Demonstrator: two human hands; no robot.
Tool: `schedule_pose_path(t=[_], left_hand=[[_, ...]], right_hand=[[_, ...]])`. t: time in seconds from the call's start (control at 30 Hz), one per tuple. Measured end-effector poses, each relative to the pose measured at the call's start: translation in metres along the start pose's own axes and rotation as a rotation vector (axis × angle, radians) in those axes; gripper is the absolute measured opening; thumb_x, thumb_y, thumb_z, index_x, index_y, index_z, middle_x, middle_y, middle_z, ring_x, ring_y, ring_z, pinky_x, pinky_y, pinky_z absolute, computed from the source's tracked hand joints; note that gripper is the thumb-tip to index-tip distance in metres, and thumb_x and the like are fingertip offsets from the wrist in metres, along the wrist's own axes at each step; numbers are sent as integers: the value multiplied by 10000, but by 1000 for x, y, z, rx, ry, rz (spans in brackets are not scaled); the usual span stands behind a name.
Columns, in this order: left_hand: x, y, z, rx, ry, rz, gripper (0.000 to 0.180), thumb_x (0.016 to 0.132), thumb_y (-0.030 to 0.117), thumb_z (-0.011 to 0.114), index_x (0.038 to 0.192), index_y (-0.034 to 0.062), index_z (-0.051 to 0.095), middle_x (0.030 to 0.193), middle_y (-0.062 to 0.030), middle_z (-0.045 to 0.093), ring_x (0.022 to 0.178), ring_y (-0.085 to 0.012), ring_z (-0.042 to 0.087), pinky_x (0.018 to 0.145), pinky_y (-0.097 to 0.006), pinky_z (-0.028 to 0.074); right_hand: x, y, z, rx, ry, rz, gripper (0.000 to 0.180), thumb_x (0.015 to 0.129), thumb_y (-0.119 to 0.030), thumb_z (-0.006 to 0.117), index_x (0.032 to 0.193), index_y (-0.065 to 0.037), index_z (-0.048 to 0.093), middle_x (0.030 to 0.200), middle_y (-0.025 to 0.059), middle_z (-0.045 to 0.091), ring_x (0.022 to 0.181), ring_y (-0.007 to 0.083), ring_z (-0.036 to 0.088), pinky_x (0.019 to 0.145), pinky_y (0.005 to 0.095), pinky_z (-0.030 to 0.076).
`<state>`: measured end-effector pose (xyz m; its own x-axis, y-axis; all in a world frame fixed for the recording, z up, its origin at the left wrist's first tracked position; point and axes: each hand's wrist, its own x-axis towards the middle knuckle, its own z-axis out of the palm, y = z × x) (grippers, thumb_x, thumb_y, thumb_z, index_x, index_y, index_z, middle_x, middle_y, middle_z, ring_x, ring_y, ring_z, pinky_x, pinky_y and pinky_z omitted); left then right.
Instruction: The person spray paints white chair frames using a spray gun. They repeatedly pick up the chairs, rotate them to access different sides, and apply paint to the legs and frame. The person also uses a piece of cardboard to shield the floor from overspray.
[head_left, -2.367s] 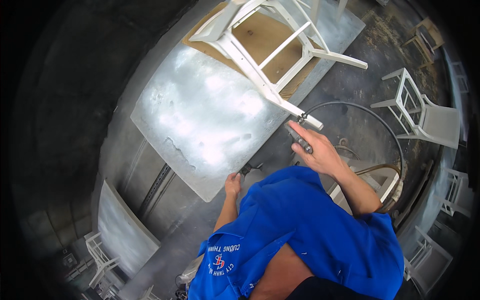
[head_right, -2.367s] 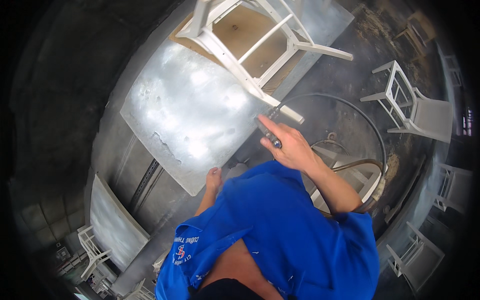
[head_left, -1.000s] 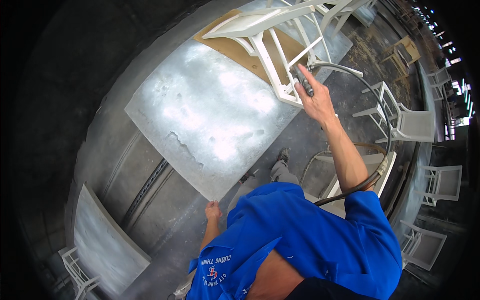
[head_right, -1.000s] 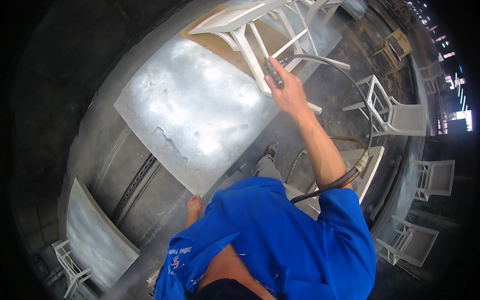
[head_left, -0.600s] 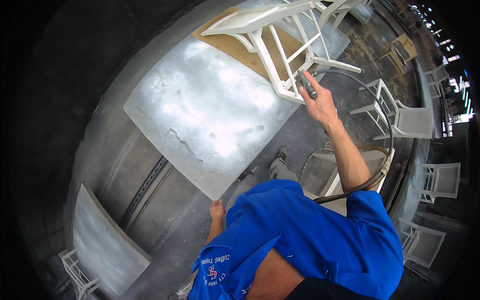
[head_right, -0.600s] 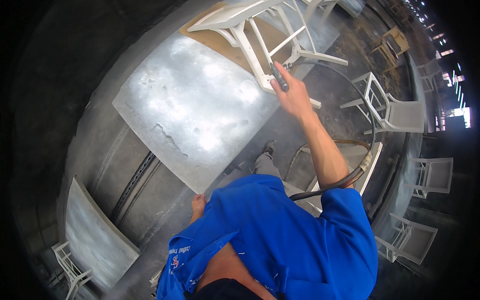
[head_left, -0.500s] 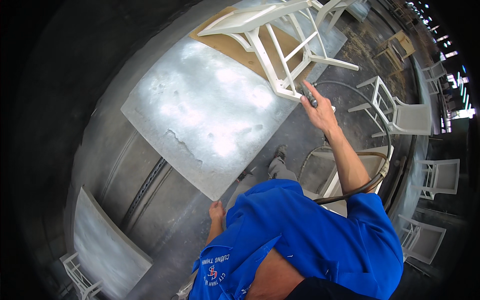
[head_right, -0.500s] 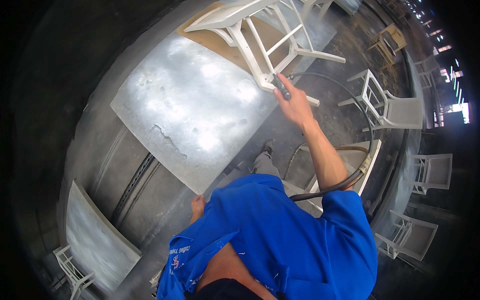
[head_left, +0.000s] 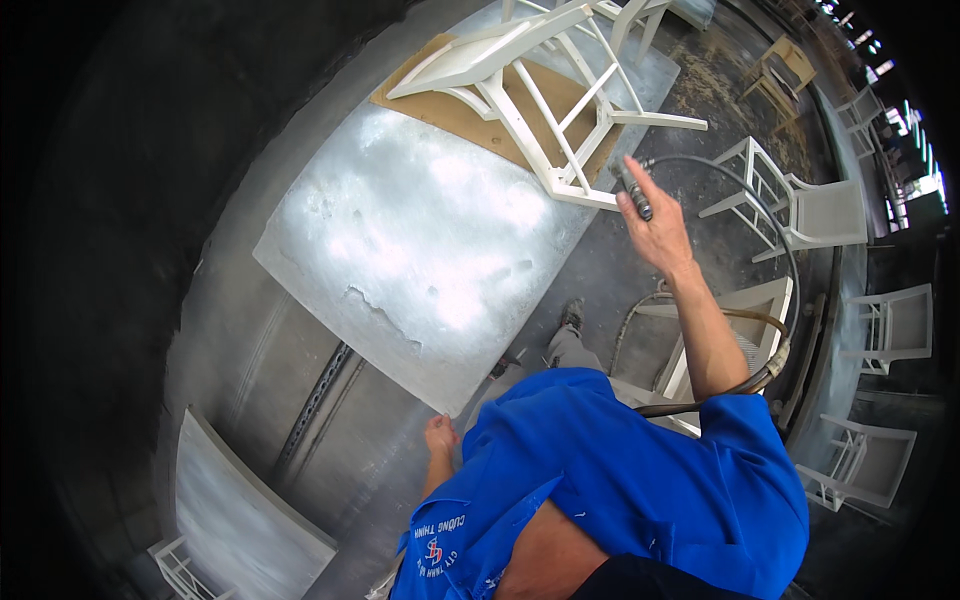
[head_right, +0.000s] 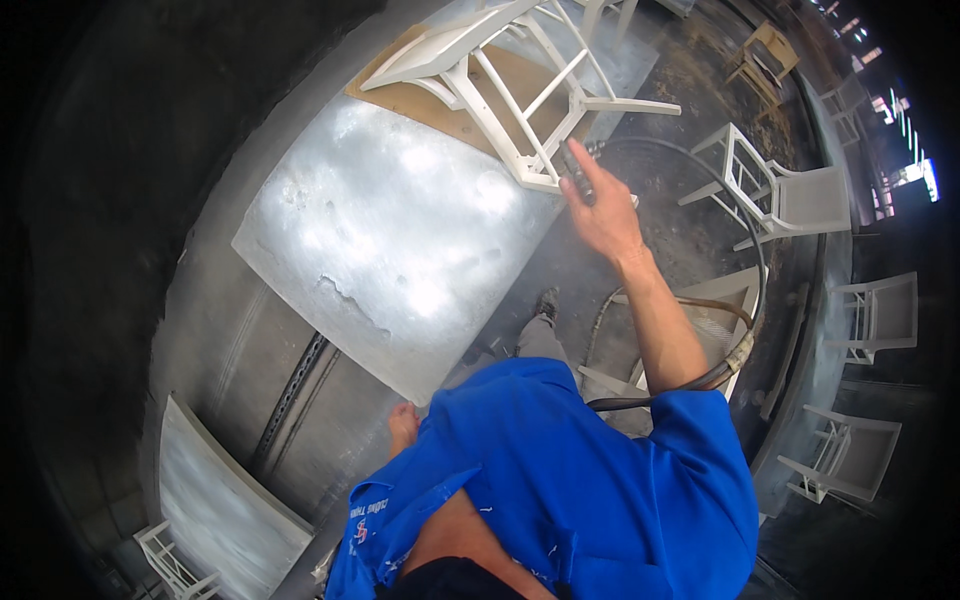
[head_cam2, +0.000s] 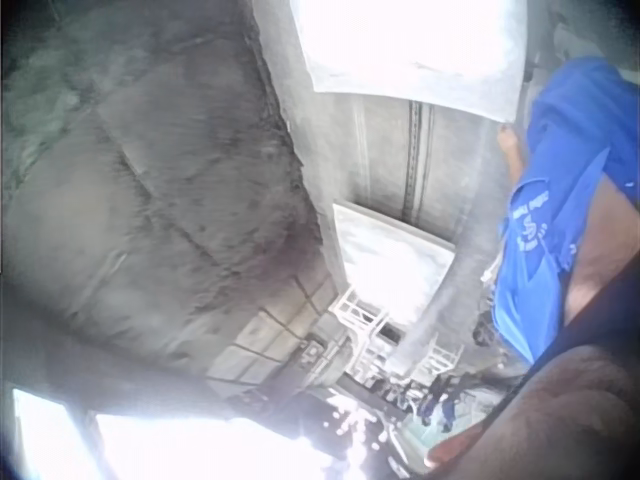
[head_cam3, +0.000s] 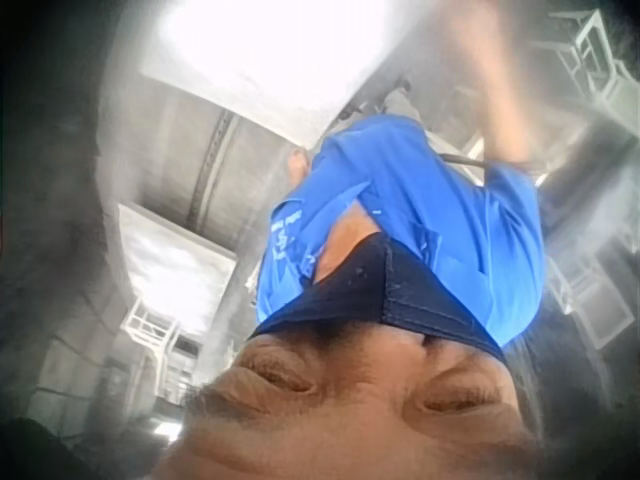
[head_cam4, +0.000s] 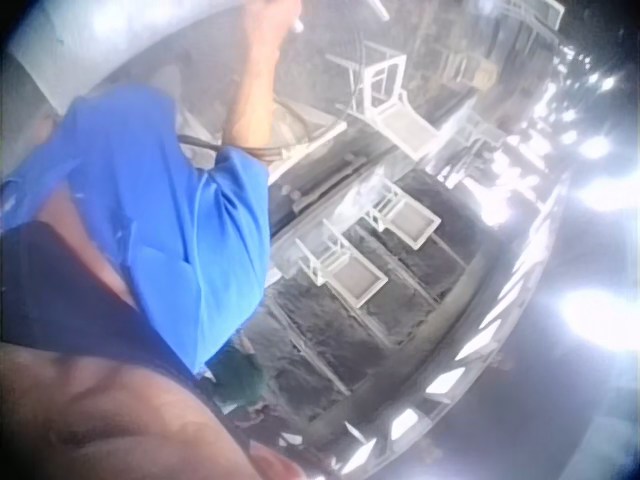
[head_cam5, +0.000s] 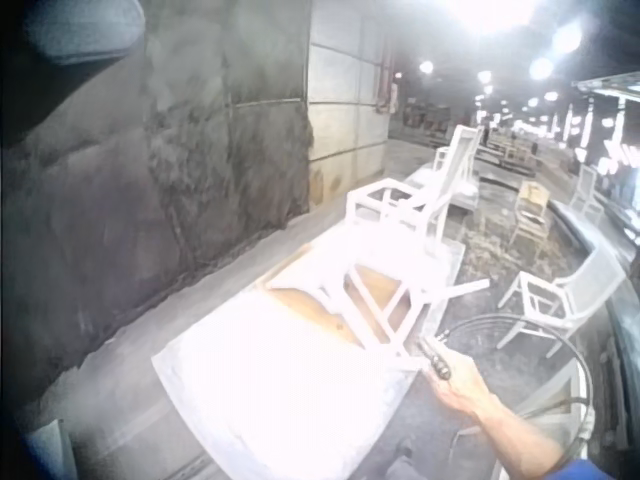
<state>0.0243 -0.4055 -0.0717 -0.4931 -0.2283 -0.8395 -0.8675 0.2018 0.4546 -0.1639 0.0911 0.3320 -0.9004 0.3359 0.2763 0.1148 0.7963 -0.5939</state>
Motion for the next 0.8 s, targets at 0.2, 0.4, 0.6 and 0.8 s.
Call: schedule_pose_path(t=[0.2, 0.4, 0.6, 0.8], left_hand=[[-4, 12, 3, 86, 5, 21, 413, 995, 277, 687, 1300, 17, 587, 782, -104, 648, 587, -186, 595, 489, -347, 499], [4, 21, 17, 33, -12, 52, 392, 989, 277, 693, 1276, 28, 597, 746, -91, 638, 556, -183, 584, 472, -355, 486], [17, 31, 24, 80, -24, 23, 403, 988, 295, 693, 1305, 72, 582, 759, -78, 631, 563, -176, 571, 492, -359, 500], [31, 48, 39, -19, -18, -65, 393, 995, 301, 687, 1315, 101, 576, 770, -71, 625, 562, -168, 555, 487, -352, 495]], right_hand=[[6, -28, -39, 110, 62, -63, 545, 985, -220, 663, 1509, -153, 528, 1382, 215, 649, 1324, 366, 599, 1097, 418, 463], [-31, -15, -48, 111, -105, 170, 556, 995, -251, 645, 1525, -153, 508, 1384, 231, 643, 1327, 395, 589, 1101, 416, 455], [-59, -2, -47, 87, -212, 261, 575, 1006, -304, 642, 1540, -157, 488, 1366, 257, 642, 1312, 418, 591, 1081, 436, 462], [-44, 0, -73, 127, -179, 283, 566, 1017, -313, 639, 1541, -163, 488, 1362, 255, 644, 1295, 415, 603, 1069, 447, 472]])
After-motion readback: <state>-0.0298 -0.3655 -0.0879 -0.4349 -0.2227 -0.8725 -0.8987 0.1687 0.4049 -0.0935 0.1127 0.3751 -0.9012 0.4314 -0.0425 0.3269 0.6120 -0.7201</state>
